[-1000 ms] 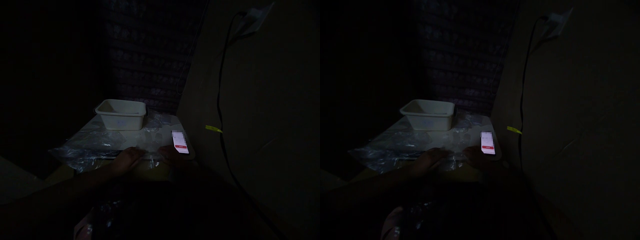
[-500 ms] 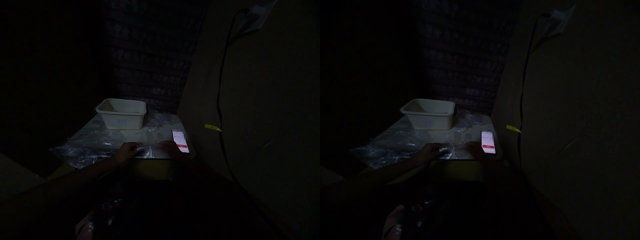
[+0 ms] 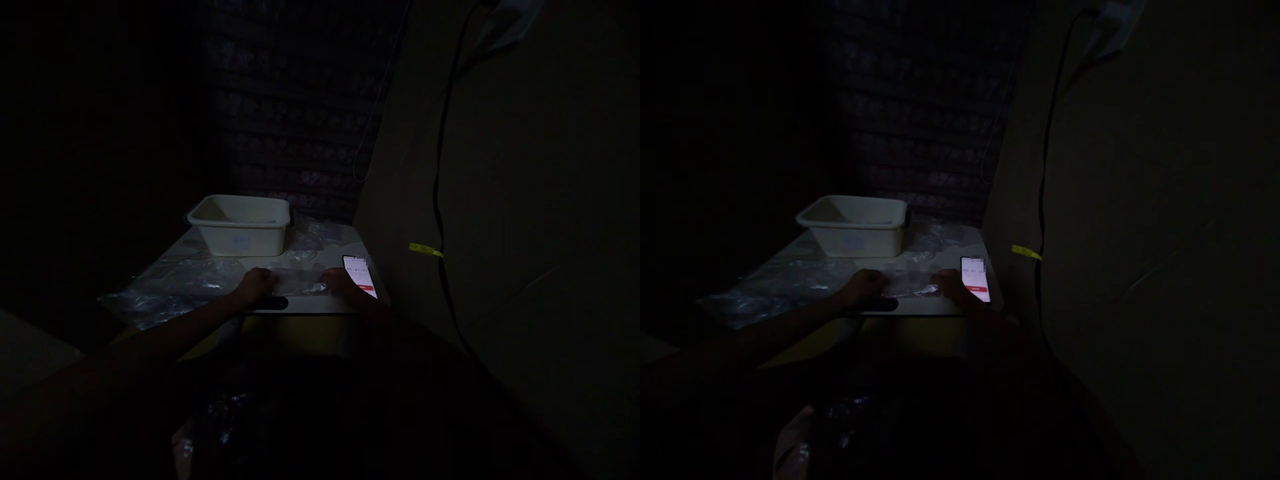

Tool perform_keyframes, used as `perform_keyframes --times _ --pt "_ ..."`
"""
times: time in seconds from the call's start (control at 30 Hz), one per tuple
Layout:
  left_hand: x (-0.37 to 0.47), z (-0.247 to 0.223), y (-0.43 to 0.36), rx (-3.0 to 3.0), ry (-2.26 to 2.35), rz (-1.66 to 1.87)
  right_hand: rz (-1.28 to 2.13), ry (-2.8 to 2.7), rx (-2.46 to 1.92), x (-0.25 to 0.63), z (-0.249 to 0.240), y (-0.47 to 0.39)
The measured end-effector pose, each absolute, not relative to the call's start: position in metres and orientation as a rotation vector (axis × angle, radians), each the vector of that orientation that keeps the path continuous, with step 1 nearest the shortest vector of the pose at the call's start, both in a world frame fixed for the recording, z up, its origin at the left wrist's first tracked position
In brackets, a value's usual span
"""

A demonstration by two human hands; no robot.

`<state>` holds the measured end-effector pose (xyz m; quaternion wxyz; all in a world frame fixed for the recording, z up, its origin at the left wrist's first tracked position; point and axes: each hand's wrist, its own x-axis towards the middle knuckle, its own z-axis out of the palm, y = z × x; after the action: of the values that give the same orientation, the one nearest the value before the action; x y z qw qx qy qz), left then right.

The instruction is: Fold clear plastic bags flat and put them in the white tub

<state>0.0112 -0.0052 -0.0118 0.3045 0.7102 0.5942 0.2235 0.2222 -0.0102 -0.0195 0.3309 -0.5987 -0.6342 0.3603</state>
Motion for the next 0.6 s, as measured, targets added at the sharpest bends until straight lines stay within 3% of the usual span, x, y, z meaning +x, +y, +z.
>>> perform_keyframes --times 0.3,0.6 --pt "0.009 -0.014 0.000 1.654 1.538 0.677 1.116 -1.434 -1.633 0.217 -0.017 -0.008" --pt "-0.004 -0.002 -0.009 1.744 1.591 0.559 0.903 -1.553 -1.769 0.211 -0.026 -0.001"
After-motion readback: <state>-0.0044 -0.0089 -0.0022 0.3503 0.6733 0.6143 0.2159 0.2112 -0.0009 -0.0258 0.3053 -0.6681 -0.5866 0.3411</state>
